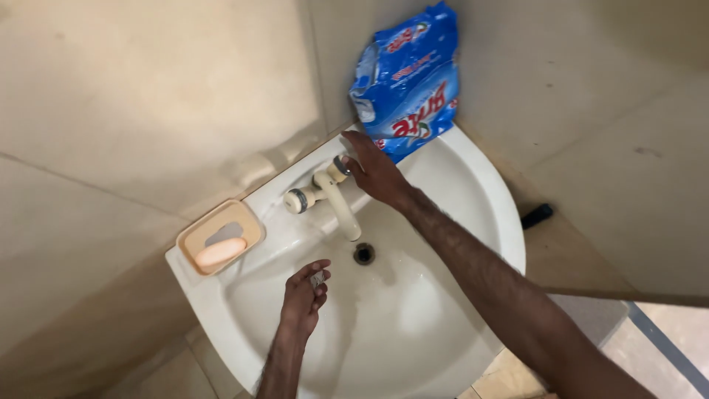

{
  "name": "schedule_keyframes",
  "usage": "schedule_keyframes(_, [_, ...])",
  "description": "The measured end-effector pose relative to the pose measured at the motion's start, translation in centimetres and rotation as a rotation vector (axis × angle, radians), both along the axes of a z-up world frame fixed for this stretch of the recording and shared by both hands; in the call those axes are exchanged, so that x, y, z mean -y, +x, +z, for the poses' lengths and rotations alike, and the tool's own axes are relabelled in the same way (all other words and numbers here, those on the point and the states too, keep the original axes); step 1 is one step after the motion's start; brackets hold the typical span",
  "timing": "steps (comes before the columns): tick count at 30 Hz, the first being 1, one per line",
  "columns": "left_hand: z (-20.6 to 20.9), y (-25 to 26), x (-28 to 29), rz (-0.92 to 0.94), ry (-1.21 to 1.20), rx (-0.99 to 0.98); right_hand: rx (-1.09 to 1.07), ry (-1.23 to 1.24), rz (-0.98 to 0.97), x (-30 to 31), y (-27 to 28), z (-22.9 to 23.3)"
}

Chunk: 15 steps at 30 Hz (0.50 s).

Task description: Cleaning the exterior of a white hair dryer with a cloth.

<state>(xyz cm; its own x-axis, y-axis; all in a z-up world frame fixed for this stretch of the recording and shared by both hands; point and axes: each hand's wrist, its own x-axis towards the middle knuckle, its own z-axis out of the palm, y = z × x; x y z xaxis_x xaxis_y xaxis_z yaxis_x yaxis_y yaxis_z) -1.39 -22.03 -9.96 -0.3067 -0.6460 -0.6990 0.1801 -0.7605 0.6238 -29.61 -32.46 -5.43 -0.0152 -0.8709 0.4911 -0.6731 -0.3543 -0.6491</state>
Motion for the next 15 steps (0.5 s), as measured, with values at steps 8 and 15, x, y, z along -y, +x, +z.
schedule_keyframes(8, [4.1,-2.1,1.1,0.099,0.135,0.295,-0.167,0.183,0.094,2.7,0.7,-1.7])
schedule_keyframes(15, [1.9,-3.1,0.2,0.391,0.100,-0.002,-0.235,0.227,0.045,2.6,1.0,-1.2])
